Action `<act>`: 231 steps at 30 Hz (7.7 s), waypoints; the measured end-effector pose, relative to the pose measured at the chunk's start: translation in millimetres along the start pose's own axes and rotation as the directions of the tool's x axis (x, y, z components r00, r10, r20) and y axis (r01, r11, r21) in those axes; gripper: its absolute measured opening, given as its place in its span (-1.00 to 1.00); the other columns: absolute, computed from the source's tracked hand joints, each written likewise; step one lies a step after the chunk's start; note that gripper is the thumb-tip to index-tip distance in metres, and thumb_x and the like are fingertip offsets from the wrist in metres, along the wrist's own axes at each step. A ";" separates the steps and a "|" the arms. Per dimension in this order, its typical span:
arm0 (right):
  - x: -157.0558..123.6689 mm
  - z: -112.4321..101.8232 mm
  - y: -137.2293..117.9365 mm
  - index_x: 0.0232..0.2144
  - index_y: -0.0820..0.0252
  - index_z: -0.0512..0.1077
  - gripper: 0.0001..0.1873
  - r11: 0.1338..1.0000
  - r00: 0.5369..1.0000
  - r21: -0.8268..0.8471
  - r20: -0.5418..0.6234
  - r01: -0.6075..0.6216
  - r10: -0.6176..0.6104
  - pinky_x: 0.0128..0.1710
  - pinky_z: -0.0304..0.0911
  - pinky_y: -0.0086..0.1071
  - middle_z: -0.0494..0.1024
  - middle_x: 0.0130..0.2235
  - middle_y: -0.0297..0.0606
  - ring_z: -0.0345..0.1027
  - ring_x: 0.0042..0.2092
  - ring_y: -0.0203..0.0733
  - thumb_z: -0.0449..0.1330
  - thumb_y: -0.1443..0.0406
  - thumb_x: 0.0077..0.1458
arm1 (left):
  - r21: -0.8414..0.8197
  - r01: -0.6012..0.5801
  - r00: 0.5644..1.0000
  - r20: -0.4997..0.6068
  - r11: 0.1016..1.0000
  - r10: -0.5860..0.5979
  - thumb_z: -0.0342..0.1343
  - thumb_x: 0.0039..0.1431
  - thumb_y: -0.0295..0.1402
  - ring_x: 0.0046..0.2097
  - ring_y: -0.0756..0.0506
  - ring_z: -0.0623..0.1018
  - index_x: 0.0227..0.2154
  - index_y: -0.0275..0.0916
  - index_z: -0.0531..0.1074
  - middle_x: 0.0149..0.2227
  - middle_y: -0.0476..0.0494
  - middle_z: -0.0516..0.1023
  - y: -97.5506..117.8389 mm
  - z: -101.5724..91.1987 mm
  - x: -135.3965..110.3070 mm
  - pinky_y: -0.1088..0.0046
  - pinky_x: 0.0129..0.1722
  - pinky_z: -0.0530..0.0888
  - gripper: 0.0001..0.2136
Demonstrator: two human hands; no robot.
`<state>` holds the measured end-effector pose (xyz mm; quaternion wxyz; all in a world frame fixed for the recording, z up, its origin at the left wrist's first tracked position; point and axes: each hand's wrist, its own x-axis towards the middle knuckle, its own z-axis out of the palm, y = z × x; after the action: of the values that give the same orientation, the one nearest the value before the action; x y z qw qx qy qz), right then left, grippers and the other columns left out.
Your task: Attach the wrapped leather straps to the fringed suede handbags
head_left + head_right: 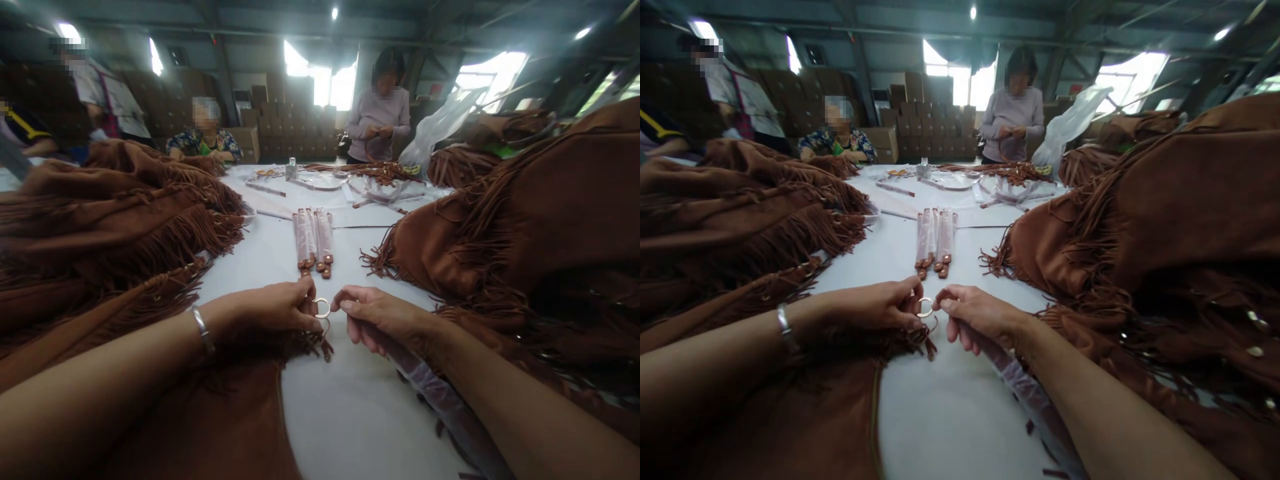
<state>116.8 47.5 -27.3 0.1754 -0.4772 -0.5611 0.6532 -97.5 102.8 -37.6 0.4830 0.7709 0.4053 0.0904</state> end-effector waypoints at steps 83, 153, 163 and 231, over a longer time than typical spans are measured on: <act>14.5 42.1 28.0 -0.44 0.24 0.24 -0.63 0.987 0.986 -0.102 -0.106 0.121 -0.131 -0.74 0.00 -0.62 0.36 -0.63 -0.42 0.14 -0.71 -0.46 -0.06 0.05 0.18 | 0.715 -0.332 0.847 -0.061 0.615 0.528 -0.12 0.24 -0.15 -0.44 -0.01 0.42 -0.15 -0.26 0.29 -0.36 -0.06 0.35 -30.1 35.3 -48.2 0.50 -0.49 0.32 -0.71; 31.2 31.7 12.1 -0.50 0.38 0.43 -0.70 0.478 0.962 -0.839 0.187 0.261 -0.197 -0.51 0.13 -0.43 0.46 -0.60 -0.17 0.24 -0.59 -0.31 -0.02 0.32 0.10 | 0.867 -0.457 0.649 0.174 0.197 0.741 0.06 0.16 -0.23 -0.51 0.01 0.43 -0.26 -0.31 0.34 -0.50 -0.03 0.42 -37.5 52.9 -37.3 0.52 -0.54 0.30 -0.78; 18.0 34.6 22.7 -0.48 0.40 0.40 -0.67 0.585 0.982 -0.789 0.151 0.190 -0.115 -0.54 0.18 -0.43 0.47 -0.59 -0.16 0.27 -0.60 -0.30 -0.07 0.30 0.14 | 0.878 -0.391 0.790 0.165 0.277 0.591 0.02 0.15 -0.15 -0.46 -0.03 0.42 -0.25 -0.27 0.33 -0.40 -0.08 0.41 -29.0 53.5 -39.0 0.48 -0.52 0.33 -0.73; 3.2 37.4 11.4 -0.49 0.27 0.28 -0.66 1.000 0.989 -0.019 0.145 0.009 -0.006 -0.78 -0.01 -0.63 0.26 -0.72 -0.46 0.07 -0.75 -0.47 -0.01 0.11 0.12 | 0.826 -0.346 0.698 -0.091 0.446 0.710 -0.05 0.22 -0.18 -0.28 -0.11 0.51 -0.14 -0.36 0.23 -0.29 -0.25 0.49 -18.4 41.3 -56.4 0.36 -0.31 0.50 -0.69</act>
<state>88.1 25.3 -42.2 0.1319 -0.4281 -0.5804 0.6800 -122.4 38.7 -59.7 -0.0421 0.9453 0.2286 0.2289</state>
